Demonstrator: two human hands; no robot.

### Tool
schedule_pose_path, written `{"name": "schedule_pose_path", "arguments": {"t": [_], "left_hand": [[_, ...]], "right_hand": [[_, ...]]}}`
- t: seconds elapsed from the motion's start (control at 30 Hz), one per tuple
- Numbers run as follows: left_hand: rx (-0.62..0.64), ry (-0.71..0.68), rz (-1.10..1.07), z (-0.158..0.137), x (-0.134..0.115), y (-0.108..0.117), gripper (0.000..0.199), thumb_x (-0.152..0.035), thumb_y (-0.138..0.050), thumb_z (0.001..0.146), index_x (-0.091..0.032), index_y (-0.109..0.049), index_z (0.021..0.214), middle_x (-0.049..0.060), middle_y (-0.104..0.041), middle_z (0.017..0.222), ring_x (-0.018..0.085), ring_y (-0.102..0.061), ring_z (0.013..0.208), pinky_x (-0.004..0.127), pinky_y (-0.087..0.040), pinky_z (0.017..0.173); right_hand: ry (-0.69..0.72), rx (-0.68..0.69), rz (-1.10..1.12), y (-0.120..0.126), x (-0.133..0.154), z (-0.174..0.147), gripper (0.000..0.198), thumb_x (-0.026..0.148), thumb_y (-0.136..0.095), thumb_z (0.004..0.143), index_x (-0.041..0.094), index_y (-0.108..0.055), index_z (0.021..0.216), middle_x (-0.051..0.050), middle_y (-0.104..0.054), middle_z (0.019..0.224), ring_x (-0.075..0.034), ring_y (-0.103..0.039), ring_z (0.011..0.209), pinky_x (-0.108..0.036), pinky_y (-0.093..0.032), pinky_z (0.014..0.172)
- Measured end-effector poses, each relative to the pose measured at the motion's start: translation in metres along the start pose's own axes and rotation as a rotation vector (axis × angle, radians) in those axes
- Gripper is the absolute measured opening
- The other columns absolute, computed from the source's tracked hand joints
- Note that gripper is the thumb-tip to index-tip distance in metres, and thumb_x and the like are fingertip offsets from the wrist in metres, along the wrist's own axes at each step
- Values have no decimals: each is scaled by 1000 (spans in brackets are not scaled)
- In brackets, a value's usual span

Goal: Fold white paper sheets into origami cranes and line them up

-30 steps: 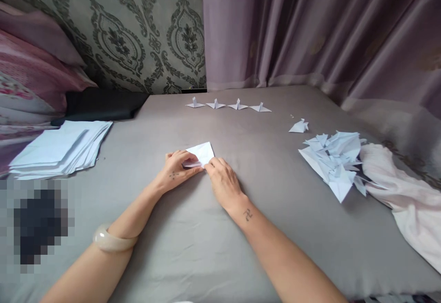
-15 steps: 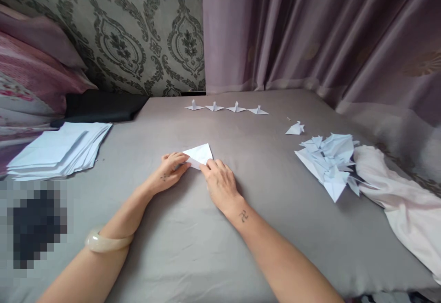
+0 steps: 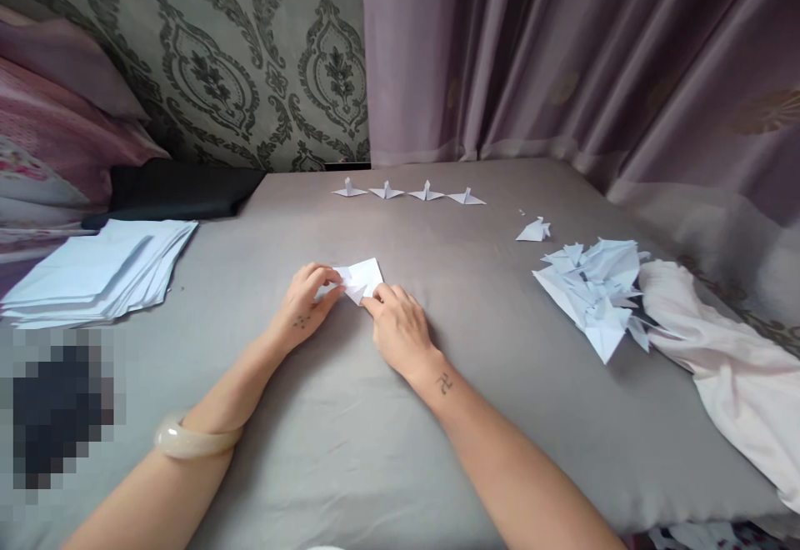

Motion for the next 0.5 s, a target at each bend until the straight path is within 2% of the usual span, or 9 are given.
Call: {"name": "schedule_pose_path", "arguments": {"t": [0.1, 0.23, 0.37, 0.5], "left_hand": [[62, -30, -72, 0, -4, -8, 12, -23, -46, 91, -19, -57, 90, 5, -59, 94, 16, -56, 87, 30, -43, 81], [125, -75, -140, -1, -10, -16, 15, -21, -43, 91, -19, -59, 92, 6, -61, 97, 15, -58, 88, 27, -45, 79], [146, -96, -124, -4, -11, -18, 16, -20, -43, 92, -20, -59, 95, 6, -63, 99, 15, -58, 88, 26, -46, 77], [60, -91, -73, -5, -10, -12, 13, -21, -46, 90, -20, -60, 92, 5, -63, 96, 15, -58, 87, 26, -47, 72]], "right_hand": [[-43, -18, 129, 0, -8, 3, 31, 12, -47, 87, 27, -69, 102, -2, -63, 97, -17, -53, 89, -27, -42, 74], [-115, -32, 308, -3, -20, 6, 26, 16, -51, 84, 26, -71, 97, -2, -64, 98, -16, -55, 93, -27, -44, 82], [-144, -13, 388, -5, -26, 7, 25, 17, -51, 84, 26, -72, 94, -1, -64, 97, -16, -56, 93, -27, -45, 82], [-110, 5, 391, -4, -25, 8, 27, 17, -50, 83, 27, -72, 94, -1, -65, 97, -16, -56, 94, -28, -44, 82]]}}
Point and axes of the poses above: each hand's wrist, its own z-axis towards the middle knuckle, its own y-axis out of the back of the hand, x = y × z, the point moved 8 cm from there along z, towards the middle knuckle
